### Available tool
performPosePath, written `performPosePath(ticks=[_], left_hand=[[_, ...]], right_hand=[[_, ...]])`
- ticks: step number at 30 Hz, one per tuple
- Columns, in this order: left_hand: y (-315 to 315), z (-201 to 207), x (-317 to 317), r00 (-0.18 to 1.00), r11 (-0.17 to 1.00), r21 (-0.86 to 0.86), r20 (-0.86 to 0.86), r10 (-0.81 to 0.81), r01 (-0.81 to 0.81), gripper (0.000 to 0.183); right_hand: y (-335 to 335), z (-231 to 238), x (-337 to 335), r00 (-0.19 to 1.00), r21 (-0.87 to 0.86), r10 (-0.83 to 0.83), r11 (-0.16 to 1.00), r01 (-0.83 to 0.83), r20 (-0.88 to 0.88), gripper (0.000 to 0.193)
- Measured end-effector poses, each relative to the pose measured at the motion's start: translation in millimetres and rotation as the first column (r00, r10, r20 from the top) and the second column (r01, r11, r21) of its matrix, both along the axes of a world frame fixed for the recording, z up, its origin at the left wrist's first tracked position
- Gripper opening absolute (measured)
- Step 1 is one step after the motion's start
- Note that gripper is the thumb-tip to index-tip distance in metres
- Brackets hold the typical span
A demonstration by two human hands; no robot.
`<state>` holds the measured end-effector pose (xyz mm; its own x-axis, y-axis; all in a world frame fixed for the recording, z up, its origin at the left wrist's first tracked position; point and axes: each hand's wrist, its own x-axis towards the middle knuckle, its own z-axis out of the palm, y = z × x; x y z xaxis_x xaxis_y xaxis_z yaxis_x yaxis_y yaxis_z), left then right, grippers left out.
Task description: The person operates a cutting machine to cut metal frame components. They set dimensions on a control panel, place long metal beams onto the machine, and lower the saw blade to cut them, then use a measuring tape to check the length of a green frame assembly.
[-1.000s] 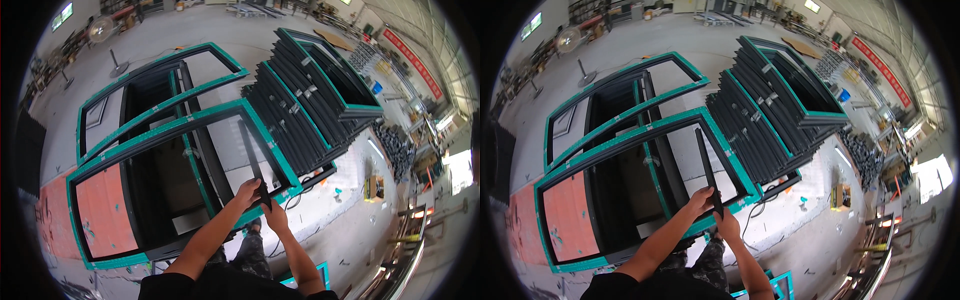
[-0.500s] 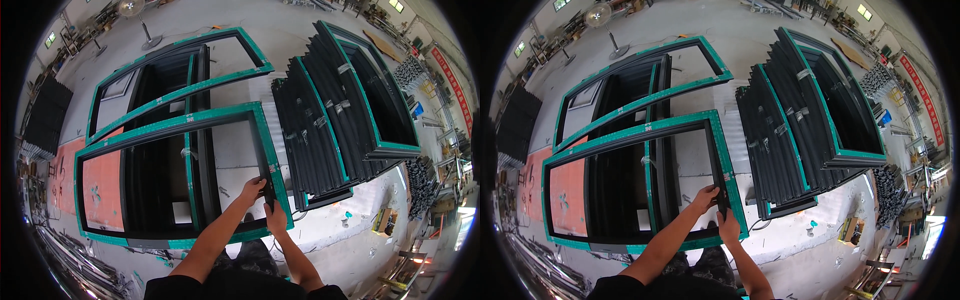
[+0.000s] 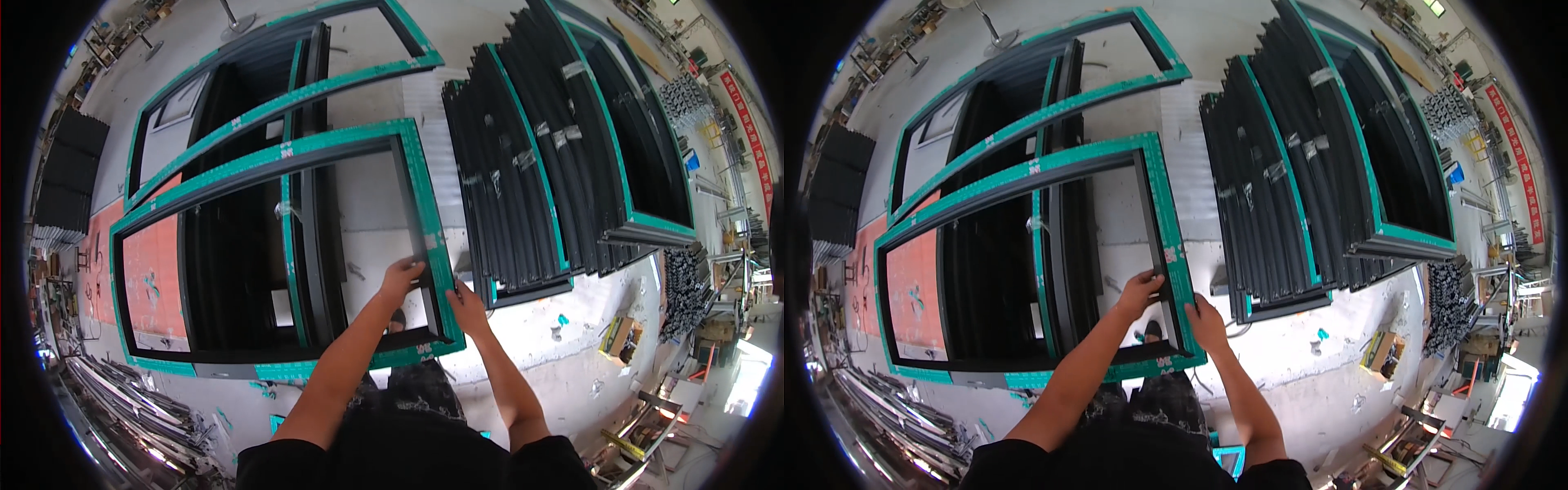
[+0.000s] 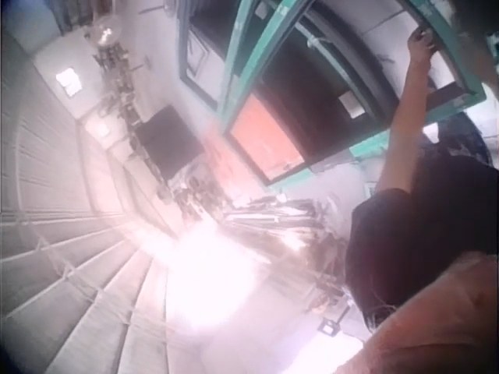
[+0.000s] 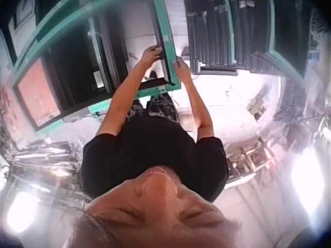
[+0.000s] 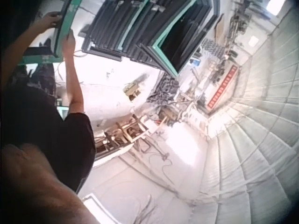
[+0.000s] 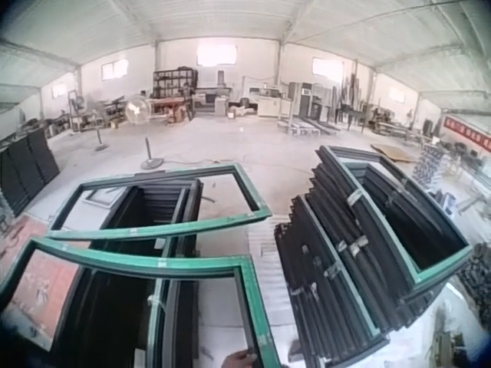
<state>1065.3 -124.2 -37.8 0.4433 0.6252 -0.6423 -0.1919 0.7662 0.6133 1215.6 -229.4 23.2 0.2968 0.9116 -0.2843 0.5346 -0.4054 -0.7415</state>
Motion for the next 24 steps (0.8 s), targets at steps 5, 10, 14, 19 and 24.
performPosePath(ticks=[5,10,14,19,24], left_hand=[[6.6,3.2,5.1,0.997,1.000,-0.002,-0.077,-0.016,0.016,0.048],[-1.7,-14.5,4.8,0.993,0.999,0.031,-0.120,-0.020,0.024,0.043],[-2.8,-18.9,6.7,0.982,0.998,0.057,-0.186,-0.015,0.026,0.043],[-1.8,-11.0,12.5,0.966,0.993,0.114,-0.259,-0.010,0.041,0.042],[-2.5,-10.8,19.0,0.838,0.946,0.261,-0.545,-0.021,0.193,0.046]], right_hand=[[8.0,-4.0,6.9,0.995,-0.030,0.092,0.995,-0.091,0.035,0.029],[11.2,-3.5,8.0,0.969,-0.069,0.187,0.982,-0.178,0.161,0.024],[12.0,-1.7,4.0,0.940,-0.107,0.237,0.970,-0.217,0.245,0.025],[11.3,-1.2,2.3,0.933,-0.079,0.224,0.974,-0.210,0.282,0.024],[11.7,0.9,0.8,0.921,-0.088,0.231,0.973,-0.214,0.313,0.024]])
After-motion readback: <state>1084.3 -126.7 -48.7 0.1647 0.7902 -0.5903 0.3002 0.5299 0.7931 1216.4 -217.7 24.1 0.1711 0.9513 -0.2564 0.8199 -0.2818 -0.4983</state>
